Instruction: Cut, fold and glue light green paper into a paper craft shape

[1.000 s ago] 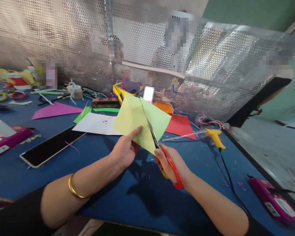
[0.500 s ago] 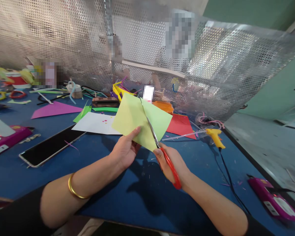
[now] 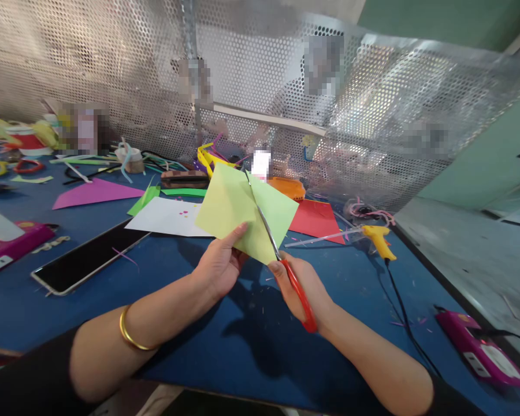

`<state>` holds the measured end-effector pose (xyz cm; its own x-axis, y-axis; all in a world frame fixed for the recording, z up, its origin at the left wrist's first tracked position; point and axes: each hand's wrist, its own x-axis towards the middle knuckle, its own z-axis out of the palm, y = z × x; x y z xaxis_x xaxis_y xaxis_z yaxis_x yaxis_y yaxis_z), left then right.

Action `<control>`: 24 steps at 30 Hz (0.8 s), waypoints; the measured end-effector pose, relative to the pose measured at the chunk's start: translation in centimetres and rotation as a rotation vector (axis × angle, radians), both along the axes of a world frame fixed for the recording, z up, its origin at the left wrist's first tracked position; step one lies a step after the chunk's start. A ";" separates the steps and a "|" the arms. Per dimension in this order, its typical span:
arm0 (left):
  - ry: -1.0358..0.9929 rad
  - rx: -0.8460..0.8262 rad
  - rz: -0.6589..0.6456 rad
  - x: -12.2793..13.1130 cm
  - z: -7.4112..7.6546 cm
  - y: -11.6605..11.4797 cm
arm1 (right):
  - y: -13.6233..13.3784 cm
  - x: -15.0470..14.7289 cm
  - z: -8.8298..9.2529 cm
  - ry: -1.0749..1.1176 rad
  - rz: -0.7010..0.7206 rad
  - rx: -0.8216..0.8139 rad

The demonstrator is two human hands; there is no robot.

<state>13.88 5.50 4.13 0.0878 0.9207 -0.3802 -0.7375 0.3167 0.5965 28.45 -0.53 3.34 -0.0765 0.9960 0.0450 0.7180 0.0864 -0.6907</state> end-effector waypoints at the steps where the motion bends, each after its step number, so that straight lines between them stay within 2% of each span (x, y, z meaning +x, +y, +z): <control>1: 0.000 0.003 0.000 0.0 0.0 0.0 | 0.0 0.0 0.0 -0.002 -0.005 0.000; 10: 0.004 0.008 0.011 0.0 0.1 -0.1 | -0.1 -0.1 -0.2 0.012 -0.017 0.031; 18: -0.018 0.006 0.003 0.0 0.4 -0.2 | -0.3 0.2 -0.5 0.129 0.096 0.025; 24: -0.032 -0.025 0.017 0.0 0.6 -0.2 | -0.3 0.3 -0.3 0.108 0.065 -0.013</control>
<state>13.92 5.25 4.74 0.0845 0.9123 -0.4006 -0.7617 0.3184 0.5644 28.72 -0.85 3.07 -0.1365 0.9897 0.0436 0.6326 0.1209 -0.7649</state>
